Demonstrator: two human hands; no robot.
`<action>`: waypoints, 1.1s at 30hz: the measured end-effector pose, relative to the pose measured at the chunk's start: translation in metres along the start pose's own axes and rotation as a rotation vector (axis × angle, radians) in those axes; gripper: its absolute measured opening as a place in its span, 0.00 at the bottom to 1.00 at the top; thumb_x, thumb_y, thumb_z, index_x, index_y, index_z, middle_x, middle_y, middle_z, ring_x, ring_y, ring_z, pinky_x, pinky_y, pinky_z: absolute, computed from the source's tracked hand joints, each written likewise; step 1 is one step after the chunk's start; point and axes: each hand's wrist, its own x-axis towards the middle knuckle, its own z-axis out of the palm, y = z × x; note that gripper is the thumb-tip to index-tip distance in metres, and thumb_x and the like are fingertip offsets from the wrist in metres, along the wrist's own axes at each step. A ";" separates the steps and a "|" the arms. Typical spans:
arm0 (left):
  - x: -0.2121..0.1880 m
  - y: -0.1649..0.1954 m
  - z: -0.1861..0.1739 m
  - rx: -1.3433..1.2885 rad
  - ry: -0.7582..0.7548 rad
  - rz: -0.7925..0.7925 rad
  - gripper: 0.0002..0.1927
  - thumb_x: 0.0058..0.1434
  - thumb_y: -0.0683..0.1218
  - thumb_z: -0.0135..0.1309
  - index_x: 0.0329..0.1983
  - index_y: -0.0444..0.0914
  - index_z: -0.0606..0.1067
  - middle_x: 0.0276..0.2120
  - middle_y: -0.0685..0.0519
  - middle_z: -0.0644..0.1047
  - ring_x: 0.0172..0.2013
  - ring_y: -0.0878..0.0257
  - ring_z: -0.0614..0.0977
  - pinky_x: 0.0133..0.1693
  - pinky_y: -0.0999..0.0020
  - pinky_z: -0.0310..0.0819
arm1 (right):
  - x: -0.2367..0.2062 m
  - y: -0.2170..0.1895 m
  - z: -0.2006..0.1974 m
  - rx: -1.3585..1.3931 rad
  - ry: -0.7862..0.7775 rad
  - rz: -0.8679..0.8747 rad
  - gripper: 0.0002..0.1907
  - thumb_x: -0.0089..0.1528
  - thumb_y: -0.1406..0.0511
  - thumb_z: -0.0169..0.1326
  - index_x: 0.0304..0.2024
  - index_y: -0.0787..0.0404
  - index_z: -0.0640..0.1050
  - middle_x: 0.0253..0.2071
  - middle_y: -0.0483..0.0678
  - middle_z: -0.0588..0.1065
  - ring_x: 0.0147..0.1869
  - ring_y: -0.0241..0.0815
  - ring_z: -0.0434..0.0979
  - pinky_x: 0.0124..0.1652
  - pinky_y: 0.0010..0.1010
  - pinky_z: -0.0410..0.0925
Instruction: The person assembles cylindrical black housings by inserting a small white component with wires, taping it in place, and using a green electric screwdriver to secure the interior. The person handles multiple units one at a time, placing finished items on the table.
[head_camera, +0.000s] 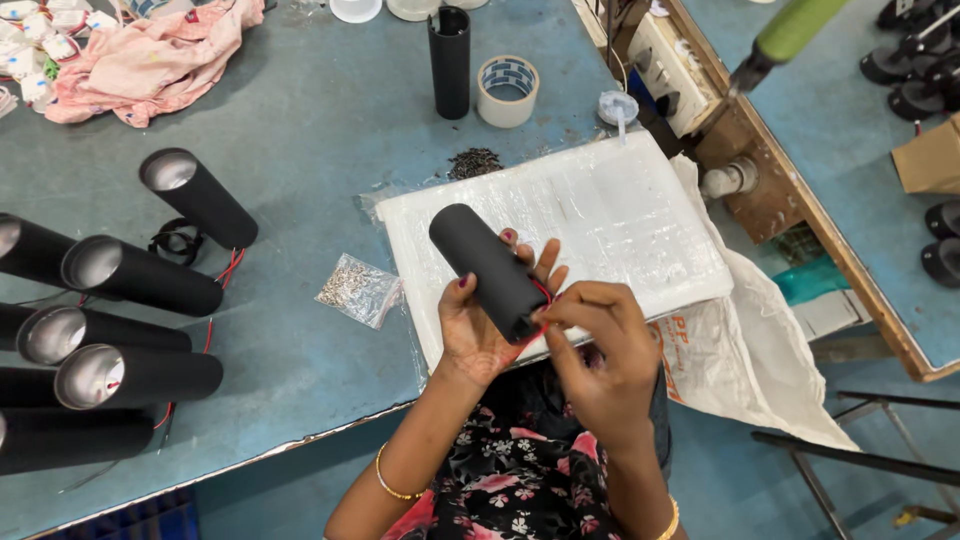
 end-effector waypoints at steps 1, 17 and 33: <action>-0.002 -0.002 0.006 -0.053 0.052 0.017 0.28 0.60 0.47 0.61 0.62 0.37 0.67 0.56 0.49 0.75 0.73 0.50 0.62 0.76 0.47 0.49 | 0.003 -0.001 -0.002 0.005 0.020 0.005 0.12 0.56 0.76 0.65 0.41 0.63 0.80 0.43 0.48 0.76 0.42 0.39 0.80 0.42 0.27 0.72; -0.009 -0.011 0.038 -0.104 0.219 0.076 0.20 0.64 0.49 0.57 0.55 0.34 0.72 0.60 0.47 0.74 0.72 0.51 0.64 0.72 0.50 0.57 | 0.004 -0.029 0.005 -0.029 0.053 0.076 0.10 0.57 0.76 0.65 0.40 0.63 0.81 0.41 0.47 0.81 0.37 0.37 0.76 0.35 0.25 0.67; -0.027 -0.025 0.050 0.257 0.056 0.126 0.23 0.63 0.41 0.56 0.62 0.39 0.66 0.57 0.42 0.73 0.73 0.44 0.63 0.74 0.49 0.51 | -0.023 -0.020 0.001 -0.117 0.086 0.239 0.12 0.52 0.78 0.62 0.38 0.67 0.82 0.31 0.49 0.76 0.33 0.36 0.77 0.34 0.24 0.68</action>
